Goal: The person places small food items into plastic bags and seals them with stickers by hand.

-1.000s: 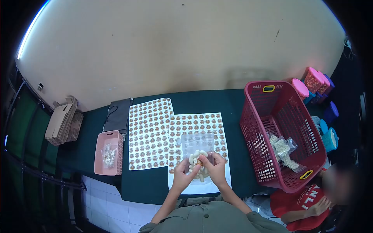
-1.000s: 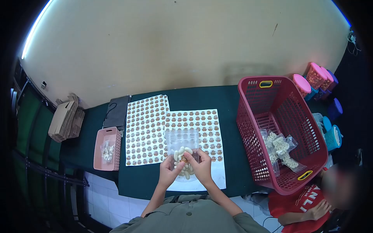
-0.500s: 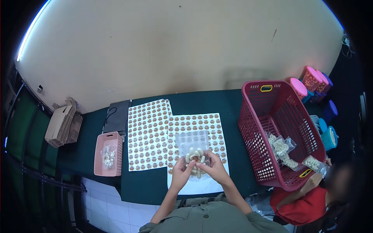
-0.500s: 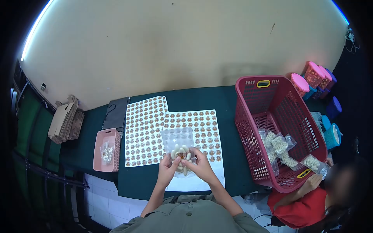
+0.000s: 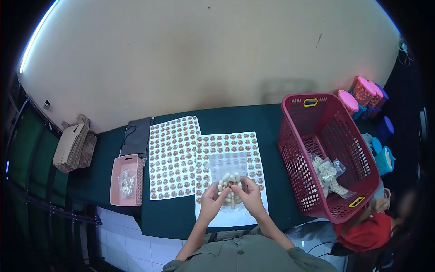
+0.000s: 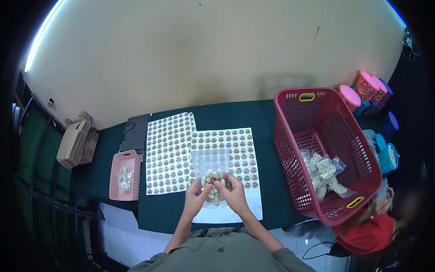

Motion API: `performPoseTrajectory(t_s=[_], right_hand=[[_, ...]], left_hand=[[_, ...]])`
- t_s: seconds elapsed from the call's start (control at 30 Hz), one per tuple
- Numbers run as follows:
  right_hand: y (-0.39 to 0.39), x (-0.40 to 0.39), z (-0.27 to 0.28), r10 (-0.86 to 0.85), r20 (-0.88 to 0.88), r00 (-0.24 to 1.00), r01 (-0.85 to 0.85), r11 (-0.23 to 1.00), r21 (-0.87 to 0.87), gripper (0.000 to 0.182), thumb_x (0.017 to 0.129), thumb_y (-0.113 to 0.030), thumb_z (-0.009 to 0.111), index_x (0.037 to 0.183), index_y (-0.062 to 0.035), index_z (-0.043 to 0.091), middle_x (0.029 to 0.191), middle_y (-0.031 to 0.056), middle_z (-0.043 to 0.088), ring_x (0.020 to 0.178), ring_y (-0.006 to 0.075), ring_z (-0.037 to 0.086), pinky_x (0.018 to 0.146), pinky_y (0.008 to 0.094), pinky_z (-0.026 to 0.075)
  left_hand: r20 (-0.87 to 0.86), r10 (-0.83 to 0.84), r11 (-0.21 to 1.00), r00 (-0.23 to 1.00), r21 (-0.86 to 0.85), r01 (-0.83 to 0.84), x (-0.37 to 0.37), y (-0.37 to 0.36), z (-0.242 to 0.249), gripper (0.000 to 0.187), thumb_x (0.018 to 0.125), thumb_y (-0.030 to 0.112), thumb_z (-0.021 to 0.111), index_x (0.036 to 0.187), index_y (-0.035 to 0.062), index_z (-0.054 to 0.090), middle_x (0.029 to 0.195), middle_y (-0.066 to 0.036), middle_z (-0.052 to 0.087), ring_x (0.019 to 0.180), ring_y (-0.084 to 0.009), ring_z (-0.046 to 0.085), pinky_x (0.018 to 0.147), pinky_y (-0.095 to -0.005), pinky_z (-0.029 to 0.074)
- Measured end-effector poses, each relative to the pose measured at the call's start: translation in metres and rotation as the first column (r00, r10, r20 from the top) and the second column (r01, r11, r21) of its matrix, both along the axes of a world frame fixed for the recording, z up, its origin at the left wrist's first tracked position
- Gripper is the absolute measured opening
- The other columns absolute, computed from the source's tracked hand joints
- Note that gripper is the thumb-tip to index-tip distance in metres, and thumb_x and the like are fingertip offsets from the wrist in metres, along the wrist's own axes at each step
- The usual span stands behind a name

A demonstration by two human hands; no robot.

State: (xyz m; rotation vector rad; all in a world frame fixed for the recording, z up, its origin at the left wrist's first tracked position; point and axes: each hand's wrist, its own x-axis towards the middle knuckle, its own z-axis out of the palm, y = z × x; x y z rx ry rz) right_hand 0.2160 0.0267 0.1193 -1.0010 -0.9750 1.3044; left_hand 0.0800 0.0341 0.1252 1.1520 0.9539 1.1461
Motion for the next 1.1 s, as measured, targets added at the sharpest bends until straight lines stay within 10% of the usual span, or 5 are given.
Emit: performPoseTrajectory(t_s=[0.67, 1.1], right_hand=[[0.014, 0.001, 0.012, -0.139, 0.147, 0.979, 0.131, 0.989, 0.061, 0.018, 0.081, -0.016, 0.061, 0.087, 0.0008, 0.059, 0.072, 0.0023, 0.059, 0.062, 0.0034, 0.051, 0.053, 0.0199, 0.041], [0.008, -0.001, 0.011, 0.13, 0.147, 0.981, -0.131, 0.991, 0.001, 0.03, 0.084, -0.011, 0.056, 0.109, 0.0033, 0.048, 0.096, 0.0061, 0.057, 0.085, 0.0088, 0.054, 0.073, 0.0217, 0.044]], left_hand=[[-0.102, 0.074, 0.992, 0.992, 0.107, -0.063, 0.009, 0.014, -0.001, 0.02, 0.085, 0.017, 0.056, 0.088, -0.0025, 0.057, 0.069, -0.001, 0.059, 0.061, -0.0029, 0.053, 0.05, -0.0169, 0.041], [-0.058, 0.151, 0.985, 0.987, 0.091, -0.145, -0.004, 0.012, -0.008, 0.022, 0.086, 0.018, 0.055, 0.09, -0.0035, 0.057, 0.07, -0.002, 0.06, 0.062, -0.0029, 0.053, 0.053, -0.0171, 0.042]])
